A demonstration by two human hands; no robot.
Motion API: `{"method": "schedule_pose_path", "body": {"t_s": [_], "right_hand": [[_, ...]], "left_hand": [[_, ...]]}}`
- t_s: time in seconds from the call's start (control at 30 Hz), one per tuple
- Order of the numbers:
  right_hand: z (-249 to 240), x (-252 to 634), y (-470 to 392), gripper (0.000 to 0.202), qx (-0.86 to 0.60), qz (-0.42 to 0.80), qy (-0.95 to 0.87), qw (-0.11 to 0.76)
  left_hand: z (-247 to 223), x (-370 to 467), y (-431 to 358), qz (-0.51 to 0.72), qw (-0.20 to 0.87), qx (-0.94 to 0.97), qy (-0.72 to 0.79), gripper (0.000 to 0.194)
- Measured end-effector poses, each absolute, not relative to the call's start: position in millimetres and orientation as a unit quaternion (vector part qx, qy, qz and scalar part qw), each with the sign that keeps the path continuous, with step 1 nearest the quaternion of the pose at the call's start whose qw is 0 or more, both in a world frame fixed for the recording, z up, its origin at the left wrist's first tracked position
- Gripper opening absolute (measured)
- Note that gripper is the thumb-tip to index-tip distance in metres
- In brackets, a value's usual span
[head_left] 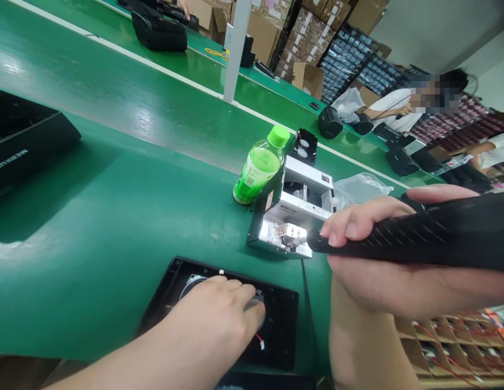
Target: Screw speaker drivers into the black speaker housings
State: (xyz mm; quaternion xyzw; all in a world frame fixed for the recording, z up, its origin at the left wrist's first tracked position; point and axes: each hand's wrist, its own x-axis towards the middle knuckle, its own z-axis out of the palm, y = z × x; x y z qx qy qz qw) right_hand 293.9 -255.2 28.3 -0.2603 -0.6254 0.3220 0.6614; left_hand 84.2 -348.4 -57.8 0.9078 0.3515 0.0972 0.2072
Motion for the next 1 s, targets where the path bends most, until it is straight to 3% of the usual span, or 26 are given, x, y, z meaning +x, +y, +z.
{"method": "schedule_pose_path", "body": {"t_s": [0.17, 0.33, 0.5, 0.77, 0.9, 1.0], "right_hand": [[26.8, 266.5, -246.8, 0.056, -0.321, 0.262, -0.587, 0.695], [20.9, 268.4, -245.1, 0.065, -0.331, 0.263, -0.570, 0.705], [20.2, 278.2, -240.5, 0.068, -0.349, 0.277, -0.556, 0.702], [18.9, 263.7, -243.8, 0.066, -0.349, 0.250, -0.557, 0.711], [18.2, 259.4, -243.1, 0.082, -0.372, 0.233, -0.557, 0.705], [18.5, 266.6, -247.9, 0.081, -0.388, 0.276, -0.540, 0.694]], "left_hand": [[-66.5, 82.7, -363.1, 0.199, 0.151, 0.899, 0.361, 0.007], [-70.5, 81.5, -382.2, 0.233, 0.073, 0.896, 0.371, 0.028], [-80.0, 81.6, -397.4, 0.221, -0.035, 0.909, 0.352, 0.028], [-83.7, 84.2, -399.2, 0.254, -0.071, 0.898, 0.352, 0.027], [-86.1, 85.6, -401.0, 0.254, -0.079, 0.897, 0.352, 0.024], [-91.7, 86.8, -403.5, 0.258, -0.085, 0.896, 0.353, 0.023]]}}
